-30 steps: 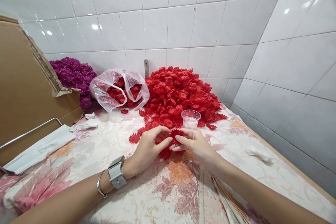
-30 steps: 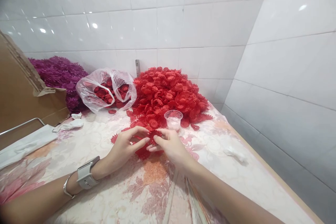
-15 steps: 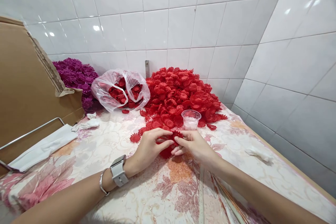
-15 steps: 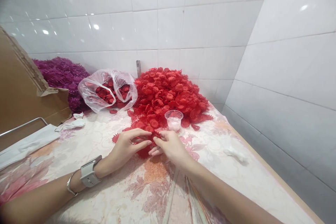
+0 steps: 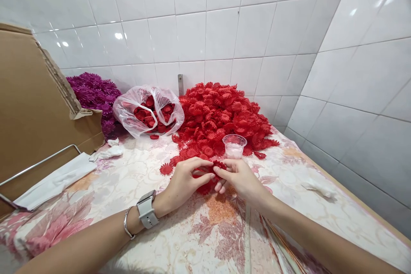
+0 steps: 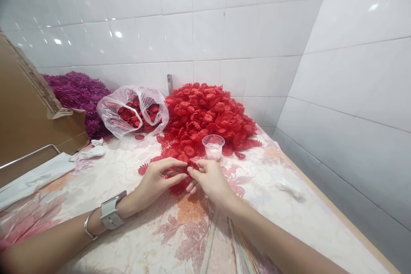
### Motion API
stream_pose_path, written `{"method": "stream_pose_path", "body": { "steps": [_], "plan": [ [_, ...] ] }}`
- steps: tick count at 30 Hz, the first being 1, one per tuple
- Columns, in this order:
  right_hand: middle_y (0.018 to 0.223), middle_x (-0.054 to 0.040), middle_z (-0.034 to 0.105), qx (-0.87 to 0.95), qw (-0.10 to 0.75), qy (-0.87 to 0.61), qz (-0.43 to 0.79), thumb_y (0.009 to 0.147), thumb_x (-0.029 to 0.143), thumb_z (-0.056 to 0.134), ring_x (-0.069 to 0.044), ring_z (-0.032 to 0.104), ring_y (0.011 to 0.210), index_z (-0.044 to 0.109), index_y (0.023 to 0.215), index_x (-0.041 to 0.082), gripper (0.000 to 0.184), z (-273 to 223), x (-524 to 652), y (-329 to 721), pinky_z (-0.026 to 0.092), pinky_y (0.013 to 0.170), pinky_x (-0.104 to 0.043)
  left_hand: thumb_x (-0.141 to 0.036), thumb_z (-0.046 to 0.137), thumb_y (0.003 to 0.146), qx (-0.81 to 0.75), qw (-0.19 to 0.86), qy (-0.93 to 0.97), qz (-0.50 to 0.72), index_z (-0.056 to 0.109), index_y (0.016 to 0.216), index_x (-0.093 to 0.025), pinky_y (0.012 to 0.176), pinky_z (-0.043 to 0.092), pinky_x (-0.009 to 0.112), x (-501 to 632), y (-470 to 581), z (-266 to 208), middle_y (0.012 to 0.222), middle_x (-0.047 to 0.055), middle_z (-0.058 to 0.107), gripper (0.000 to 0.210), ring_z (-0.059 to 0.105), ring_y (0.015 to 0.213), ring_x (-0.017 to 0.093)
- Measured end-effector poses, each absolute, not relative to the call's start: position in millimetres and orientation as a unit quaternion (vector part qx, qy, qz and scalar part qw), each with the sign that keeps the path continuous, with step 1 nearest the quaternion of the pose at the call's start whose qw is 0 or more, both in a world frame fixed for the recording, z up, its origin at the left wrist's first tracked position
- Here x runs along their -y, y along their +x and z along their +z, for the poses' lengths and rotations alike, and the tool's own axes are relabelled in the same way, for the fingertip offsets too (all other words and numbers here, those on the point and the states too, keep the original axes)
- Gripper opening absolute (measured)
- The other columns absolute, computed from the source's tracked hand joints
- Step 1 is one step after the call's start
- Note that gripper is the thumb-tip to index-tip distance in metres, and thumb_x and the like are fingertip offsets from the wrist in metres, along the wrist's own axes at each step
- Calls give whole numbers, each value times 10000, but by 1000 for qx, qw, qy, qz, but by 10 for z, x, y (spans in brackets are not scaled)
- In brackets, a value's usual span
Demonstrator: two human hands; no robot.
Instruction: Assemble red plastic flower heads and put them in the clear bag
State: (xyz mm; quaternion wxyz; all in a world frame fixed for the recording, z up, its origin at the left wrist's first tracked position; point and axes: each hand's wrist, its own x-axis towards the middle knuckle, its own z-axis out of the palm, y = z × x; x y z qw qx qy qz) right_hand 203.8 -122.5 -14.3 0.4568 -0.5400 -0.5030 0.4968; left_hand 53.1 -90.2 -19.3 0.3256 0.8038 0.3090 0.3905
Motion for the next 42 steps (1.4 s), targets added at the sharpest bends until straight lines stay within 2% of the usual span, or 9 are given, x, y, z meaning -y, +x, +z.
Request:
{"method": "stream_pose_path", "body": {
  "steps": [4,8,14,19,26,30,35,38,42],
  "plan": [
    [413,33,545,523,479,-516,481,707,278,569,-100,531,358,519,632,152,155,-195,1197,2050,410,367,-191,-263,599,745,-309,341,800,386,669,914,-190,719,467,245,906,544,-197,914,60,664,197,611,818,178],
    [382,55,488,550,450,-542,449,721,297,530,-108,475,326,524,658,170,142,-220,1193,2079,327,327,-197,-274,621,729,-311,357,794,382,662,902,-176,737,467,254,911,555,-201,910,57,666,202,611,819,177],
    [467,51,437,678,439,-567,162,642,121,523,-105,415,459,355,502,201,232,-198,1236,2086,295,458,-221,-315,615,730,-319,403,770,378,626,784,-160,678,444,236,934,556,-191,787,15,647,164,581,736,148],
    [606,-8,574,748,379,-541,67,767,212,517,-143,497,549,483,631,189,143,-232,1219,2101,338,525,-242,-284,589,737,-314,494,715,382,558,745,-153,649,429,238,866,566,-194,731,5,598,135,552,696,133],
    [614,-12,609,708,449,-524,149,840,230,420,-154,562,564,559,718,189,189,-146,1193,2182,405,567,-261,-277,512,770,-318,562,634,425,419,715,-187,723,458,279,768,555,-170,785,-1,583,140,574,768,134],
    [587,6,595,638,484,-523,291,828,293,426,-137,555,470,550,838,180,168,-91,1174,2188,444,517,-264,-287,509,784,-348,388,738,429,468,798,-191,747,456,306,715,498,-126,859,28,614,105,586,808,162],
    [591,17,580,595,475,-513,396,802,233,417,-109,535,447,527,984,138,233,-141,1115,2172,449,503,-247,-114,524,725,-344,169,827,413,514,905,-190,914,369,367,688,469,-141,1081,64,564,196,501,1036,203],
    [594,16,584,600,477,-498,406,795,221,427,-103,545,458,547,954,135,218,-201,1097,2171,454,505,-241,-99,518,728,-339,151,836,404,522,921,-192,917,366,365,707,485,-161,1097,66,556,214,487,1051,204],
    [520,19,576,605,470,-488,419,789,258,438,-119,566,446,566,857,136,190,-241,1114,2163,461,464,-236,-197,495,808,-317,202,838,396,560,897,-185,804,429,291,764,502,-155,947,39,610,111,560,891,162]
  ]
}}
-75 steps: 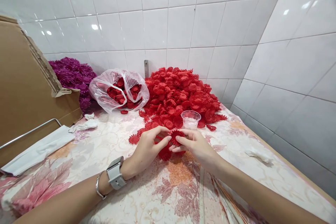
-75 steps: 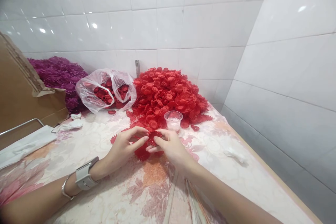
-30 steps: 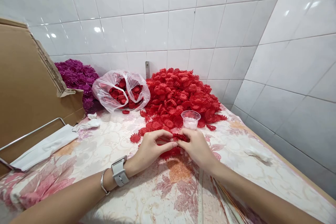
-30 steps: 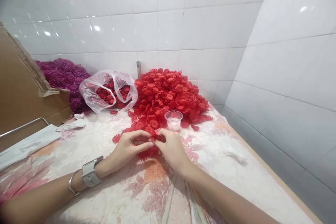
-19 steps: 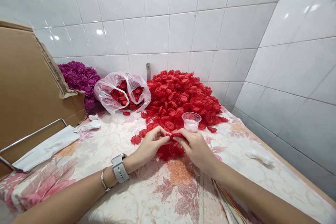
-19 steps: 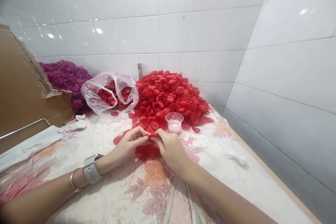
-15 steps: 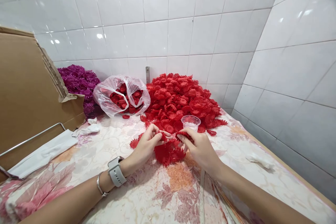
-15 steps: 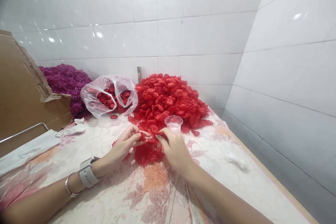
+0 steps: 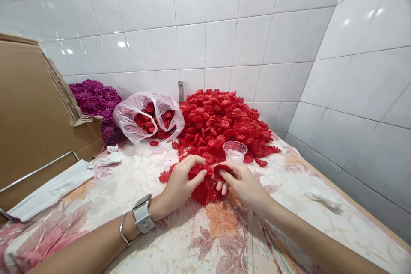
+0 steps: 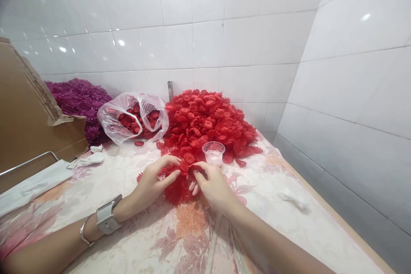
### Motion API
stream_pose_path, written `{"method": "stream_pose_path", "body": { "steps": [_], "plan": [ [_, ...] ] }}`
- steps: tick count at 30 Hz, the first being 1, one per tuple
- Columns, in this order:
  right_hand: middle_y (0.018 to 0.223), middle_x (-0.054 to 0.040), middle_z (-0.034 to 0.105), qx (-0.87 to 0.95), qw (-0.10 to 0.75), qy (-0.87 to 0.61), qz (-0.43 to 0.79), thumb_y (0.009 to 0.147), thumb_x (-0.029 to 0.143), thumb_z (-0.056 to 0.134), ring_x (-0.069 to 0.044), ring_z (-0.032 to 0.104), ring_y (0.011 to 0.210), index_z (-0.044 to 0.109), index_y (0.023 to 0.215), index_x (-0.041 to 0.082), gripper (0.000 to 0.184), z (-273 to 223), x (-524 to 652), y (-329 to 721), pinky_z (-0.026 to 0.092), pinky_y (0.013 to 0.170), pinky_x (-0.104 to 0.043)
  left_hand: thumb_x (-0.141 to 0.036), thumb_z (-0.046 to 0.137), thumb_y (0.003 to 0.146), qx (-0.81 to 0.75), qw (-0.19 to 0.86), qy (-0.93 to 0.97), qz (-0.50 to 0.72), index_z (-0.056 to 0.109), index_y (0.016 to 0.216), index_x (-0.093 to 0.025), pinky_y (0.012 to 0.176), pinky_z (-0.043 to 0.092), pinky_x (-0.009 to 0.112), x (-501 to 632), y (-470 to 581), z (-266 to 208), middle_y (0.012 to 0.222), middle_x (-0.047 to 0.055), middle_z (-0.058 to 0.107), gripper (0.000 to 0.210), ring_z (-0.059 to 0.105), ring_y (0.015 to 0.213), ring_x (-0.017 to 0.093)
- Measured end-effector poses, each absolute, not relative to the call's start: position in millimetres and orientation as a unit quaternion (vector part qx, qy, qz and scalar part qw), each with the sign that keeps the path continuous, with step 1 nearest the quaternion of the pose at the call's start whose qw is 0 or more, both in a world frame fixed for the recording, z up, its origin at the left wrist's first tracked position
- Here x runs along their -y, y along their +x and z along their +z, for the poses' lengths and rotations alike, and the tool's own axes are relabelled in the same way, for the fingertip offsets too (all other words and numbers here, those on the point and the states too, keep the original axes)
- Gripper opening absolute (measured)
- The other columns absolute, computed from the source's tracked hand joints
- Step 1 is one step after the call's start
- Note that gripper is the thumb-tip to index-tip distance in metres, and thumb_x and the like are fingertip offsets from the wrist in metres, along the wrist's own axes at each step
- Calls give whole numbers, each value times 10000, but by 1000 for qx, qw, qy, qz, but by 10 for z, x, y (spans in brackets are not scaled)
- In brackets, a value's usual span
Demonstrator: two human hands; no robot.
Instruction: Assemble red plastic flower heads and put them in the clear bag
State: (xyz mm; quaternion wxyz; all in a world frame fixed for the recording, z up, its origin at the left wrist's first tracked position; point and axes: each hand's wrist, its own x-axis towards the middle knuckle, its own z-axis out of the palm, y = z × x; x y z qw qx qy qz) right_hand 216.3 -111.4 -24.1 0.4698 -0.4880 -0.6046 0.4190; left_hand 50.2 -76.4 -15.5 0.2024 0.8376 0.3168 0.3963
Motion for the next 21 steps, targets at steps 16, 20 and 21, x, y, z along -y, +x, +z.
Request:
{"method": "stream_pose_path", "body": {
  "steps": [16,20,21],
  "plan": [
    [529,7,566,669,433,-563,217,704,169,524,-148,550,498,476,576,188,138,-199,1248,2067,418,479,-245,-338,639,706,-320,431,763,360,618,805,-161,672,453,243,882,539,-184,800,19,648,204,591,746,154],
    [624,-16,609,709,421,-531,193,747,205,520,-158,563,566,538,668,186,83,-190,1253,2071,443,546,-271,-311,616,717,-322,518,705,363,583,702,-148,619,432,225,824,561,-204,678,-7,600,167,556,646,117],
    [652,-23,618,708,423,-520,221,772,219,493,-159,575,576,557,722,184,89,-189,1244,2084,458,554,-278,-308,611,718,-322,541,680,375,565,685,-147,629,438,230,793,563,-210,664,-9,591,170,556,637,113]
  ]
}}
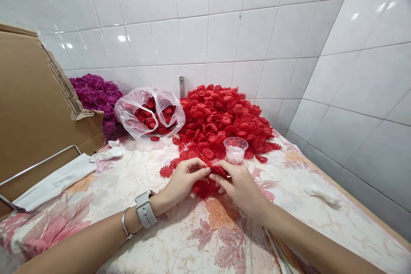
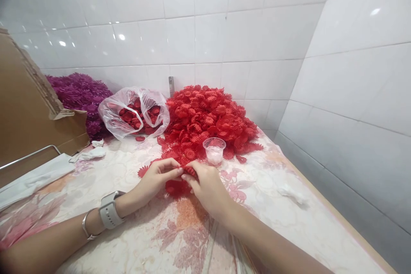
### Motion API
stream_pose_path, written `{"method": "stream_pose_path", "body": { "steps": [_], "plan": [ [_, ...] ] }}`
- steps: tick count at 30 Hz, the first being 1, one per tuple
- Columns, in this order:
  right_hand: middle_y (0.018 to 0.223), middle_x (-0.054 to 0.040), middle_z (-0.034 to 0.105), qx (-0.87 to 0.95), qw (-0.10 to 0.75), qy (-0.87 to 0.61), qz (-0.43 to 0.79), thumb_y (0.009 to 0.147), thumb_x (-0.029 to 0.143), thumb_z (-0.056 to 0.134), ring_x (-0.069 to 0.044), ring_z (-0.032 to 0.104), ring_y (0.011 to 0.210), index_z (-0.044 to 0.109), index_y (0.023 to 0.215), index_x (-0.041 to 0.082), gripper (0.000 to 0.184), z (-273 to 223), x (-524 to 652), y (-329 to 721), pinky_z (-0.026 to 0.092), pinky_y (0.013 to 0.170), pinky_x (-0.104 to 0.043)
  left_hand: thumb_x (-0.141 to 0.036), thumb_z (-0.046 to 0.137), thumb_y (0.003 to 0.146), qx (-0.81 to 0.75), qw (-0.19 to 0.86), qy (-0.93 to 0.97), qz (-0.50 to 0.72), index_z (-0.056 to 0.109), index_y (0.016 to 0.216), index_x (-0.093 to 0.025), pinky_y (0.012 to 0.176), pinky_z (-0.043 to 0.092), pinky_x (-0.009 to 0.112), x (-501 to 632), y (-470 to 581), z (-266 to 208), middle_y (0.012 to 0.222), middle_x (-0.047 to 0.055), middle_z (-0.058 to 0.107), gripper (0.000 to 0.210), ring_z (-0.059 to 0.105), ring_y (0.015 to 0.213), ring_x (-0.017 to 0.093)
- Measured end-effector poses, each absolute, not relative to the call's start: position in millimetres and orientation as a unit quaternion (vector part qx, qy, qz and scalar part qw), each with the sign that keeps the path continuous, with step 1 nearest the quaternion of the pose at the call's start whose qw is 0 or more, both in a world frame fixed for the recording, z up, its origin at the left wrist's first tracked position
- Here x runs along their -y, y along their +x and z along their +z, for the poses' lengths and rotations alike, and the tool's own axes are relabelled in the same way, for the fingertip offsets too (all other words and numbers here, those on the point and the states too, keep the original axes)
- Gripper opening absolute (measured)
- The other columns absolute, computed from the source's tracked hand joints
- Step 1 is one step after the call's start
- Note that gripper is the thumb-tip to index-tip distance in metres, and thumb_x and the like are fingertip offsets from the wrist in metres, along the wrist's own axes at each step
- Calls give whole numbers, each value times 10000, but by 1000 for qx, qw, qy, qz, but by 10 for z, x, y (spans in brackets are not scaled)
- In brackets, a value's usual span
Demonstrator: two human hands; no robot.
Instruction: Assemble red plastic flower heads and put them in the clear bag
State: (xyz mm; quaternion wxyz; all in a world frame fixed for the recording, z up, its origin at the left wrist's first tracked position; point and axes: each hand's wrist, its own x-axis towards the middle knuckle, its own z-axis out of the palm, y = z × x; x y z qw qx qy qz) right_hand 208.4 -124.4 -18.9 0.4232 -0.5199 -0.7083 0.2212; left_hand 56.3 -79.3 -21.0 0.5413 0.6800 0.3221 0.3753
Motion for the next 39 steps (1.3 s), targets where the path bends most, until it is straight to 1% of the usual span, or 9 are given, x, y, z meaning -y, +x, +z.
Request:
{"method": "stream_pose_path", "body": {
  "steps": [5,9,13,20,25,28,33,36,39],
  "plan": [
    [698,-33,603,616,486,-499,368,810,271,436,-164,618,621,559,874,160,178,-162,1171,2183,508,577,-297,-256,552,735,-349,552,604,457,417,674,-179,773,455,324,631,531,-228,758,20,613,168,600,759,144],
    [650,-2,601,583,484,-509,409,806,217,409,-120,581,509,528,972,147,215,-141,1133,2206,485,565,-280,-76,532,659,-368,322,733,473,449,769,-186,893,384,364,646,491,-192,1006,55,587,177,528,996,183],
    [581,-4,608,606,456,-491,430,795,236,410,-117,575,471,522,764,149,145,-188,1129,2170,474,501,-253,-33,494,669,-341,199,801,450,523,892,-182,939,341,338,764,491,-130,1057,53,571,270,489,1043,181],
    [493,11,586,610,446,-502,420,773,362,490,-160,605,447,533,744,166,203,-202,1179,2156,470,434,-251,-261,538,787,-299,328,812,379,666,816,-189,741,446,257,875,514,-107,845,30,675,150,602,789,157],
    [500,20,538,686,423,-550,220,752,257,518,-130,516,471,477,571,199,194,-164,1246,2135,387,444,-237,-312,621,719,-317,415,770,367,667,825,-183,705,467,262,879,533,-149,826,25,685,173,610,763,168],
    [573,6,557,726,403,-535,154,747,230,519,-139,500,546,477,589,196,167,-168,1267,2100,376,506,-251,-292,623,709,-324,479,730,365,651,764,-160,663,466,251,868,556,-160,755,24,662,146,593,711,152],
    [636,-18,573,683,432,-512,293,833,324,395,-154,542,569,498,728,194,196,-169,1233,2103,420,522,-269,-287,614,700,-342,581,613,412,575,689,-143,661,476,266,789,576,-180,698,16,608,149,576,656,127],
    [666,-16,570,612,474,-507,378,828,372,385,-133,532,515,478,745,189,221,-156,1190,2152,429,462,-248,-275,564,728,-362,562,594,448,513,699,-157,722,482,308,722,556,-219,721,14,588,132,581,707,138],
    [674,-11,586,614,475,-514,365,825,337,383,-126,541,533,485,735,187,203,-158,1159,2190,429,479,-233,-136,564,674,-391,423,659,483,506,787,-171,798,454,321,698,523,-235,917,34,589,132,566,870,166]
  ]
}}
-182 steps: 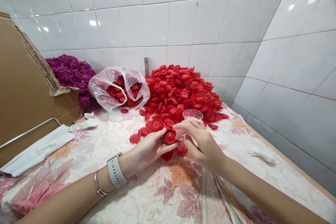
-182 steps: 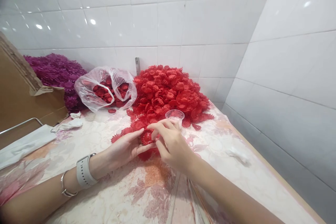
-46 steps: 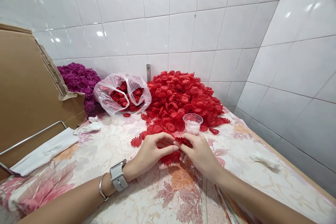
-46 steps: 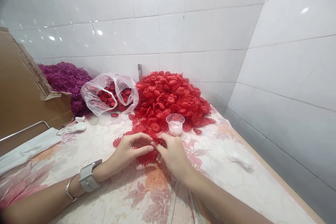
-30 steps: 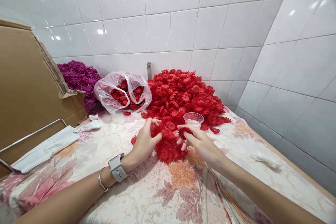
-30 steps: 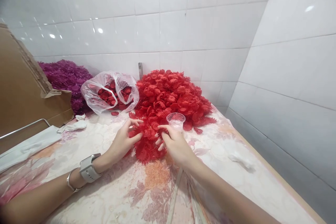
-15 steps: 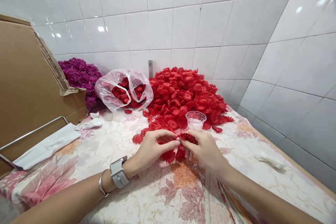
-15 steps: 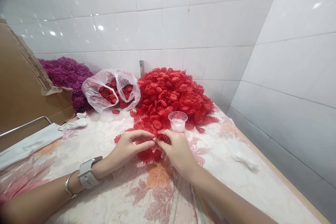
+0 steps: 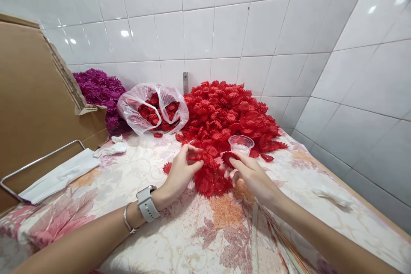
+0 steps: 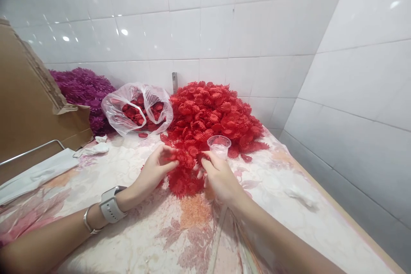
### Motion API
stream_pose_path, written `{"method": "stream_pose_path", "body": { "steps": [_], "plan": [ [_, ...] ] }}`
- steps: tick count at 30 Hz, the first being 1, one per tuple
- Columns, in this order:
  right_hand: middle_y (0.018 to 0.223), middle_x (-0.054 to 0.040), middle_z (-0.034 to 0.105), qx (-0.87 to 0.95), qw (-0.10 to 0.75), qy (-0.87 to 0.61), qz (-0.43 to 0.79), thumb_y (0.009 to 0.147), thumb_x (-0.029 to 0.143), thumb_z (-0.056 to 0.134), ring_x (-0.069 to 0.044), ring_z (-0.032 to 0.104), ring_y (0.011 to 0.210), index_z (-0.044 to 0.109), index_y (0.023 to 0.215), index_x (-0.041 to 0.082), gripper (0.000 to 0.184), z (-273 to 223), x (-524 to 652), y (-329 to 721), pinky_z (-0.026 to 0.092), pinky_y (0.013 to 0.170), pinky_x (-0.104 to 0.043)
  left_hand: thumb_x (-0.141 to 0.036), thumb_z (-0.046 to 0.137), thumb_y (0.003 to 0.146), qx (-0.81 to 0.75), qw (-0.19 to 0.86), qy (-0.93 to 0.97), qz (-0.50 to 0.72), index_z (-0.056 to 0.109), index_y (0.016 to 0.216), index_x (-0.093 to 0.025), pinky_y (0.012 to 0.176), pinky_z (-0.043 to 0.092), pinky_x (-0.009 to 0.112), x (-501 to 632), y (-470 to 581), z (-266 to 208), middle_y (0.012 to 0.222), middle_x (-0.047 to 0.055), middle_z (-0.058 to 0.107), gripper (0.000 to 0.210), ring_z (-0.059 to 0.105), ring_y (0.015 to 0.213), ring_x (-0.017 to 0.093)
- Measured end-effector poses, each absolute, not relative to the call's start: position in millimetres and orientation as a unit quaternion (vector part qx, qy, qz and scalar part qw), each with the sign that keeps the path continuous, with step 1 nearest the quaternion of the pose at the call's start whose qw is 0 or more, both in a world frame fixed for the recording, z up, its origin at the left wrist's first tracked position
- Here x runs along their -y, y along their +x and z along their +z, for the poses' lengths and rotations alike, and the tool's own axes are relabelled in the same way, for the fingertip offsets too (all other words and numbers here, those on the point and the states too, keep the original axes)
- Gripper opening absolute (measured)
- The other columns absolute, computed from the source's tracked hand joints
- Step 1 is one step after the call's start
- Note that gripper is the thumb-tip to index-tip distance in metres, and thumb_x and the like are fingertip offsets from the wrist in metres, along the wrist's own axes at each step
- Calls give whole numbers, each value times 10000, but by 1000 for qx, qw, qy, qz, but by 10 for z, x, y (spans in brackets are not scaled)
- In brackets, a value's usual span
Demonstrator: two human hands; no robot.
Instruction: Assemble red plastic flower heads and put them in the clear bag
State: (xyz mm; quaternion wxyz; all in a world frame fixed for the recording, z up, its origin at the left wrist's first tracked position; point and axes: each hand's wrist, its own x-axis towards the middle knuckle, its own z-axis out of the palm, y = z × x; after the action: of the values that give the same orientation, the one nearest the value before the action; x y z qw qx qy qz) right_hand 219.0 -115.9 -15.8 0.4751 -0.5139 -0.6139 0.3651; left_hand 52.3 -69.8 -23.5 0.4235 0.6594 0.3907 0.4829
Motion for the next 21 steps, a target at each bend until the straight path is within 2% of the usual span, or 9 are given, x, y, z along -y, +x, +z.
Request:
{"method": "stream_pose_path", "body": {
  "steps": [2,4,7,10,14,17,21],
  "plan": [
    [631,-6,589,632,452,-519,355,823,314,382,-128,552,529,488,701,186,207,-174,1156,2192,414,464,-222,-50,538,634,-388,335,707,487,520,840,-182,841,429,321,723,508,-215,1019,37,571,245,534,967,180],
    [548,11,572,646,428,-528,349,826,306,383,-122,534,465,491,670,187,223,-193,1167,2180,391,435,-216,-64,523,668,-372,305,743,465,550,835,-184,829,429,313,774,505,-180,963,28,597,208,547,929,176],
    [485,30,548,655,412,-536,337,813,285,408,-125,517,424,520,675,188,202,-199,1195,2164,367,419,-217,-206,555,743,-340,351,771,409,610,800,-182,755,444,275,855,518,-136,831,13,644,82,583,796,157],
    [513,28,546,673,416,-534,297,772,253,461,-129,521,478,526,626,184,174,-178,1217,2160,367,468,-224,-287,590,741,-324,397,770,379,648,783,-179,716,444,251,894,530,-138,810,15,668,130,595,770,155],
    [496,41,460,688,411,-564,198,706,220,537,-116,432,505,423,506,190,231,-168,1235,2135,308,481,-228,-309,634,704,-330,434,745,385,627,752,-168,680,448,248,892,542,-175,774,17,649,149,588,729,150],
    [565,30,505,705,395,-553,202,738,277,541,-129,456,550,475,597,189,179,-183,1246,2097,324,505,-236,-310,619,711,-332,477,718,383,596,735,-157,633,448,244,875,556,-181,730,15,623,157,575,682,141],
    [615,9,562,696,410,-532,255,846,304,391,-142,518,570,503,716,193,204,-197,1231,2101,375,547,-252,-306,580,728,-367,507,661,414,555,696,-150,600,451,244,808,553,-172,675,3,588,161,557,627,126]
  ]
}}
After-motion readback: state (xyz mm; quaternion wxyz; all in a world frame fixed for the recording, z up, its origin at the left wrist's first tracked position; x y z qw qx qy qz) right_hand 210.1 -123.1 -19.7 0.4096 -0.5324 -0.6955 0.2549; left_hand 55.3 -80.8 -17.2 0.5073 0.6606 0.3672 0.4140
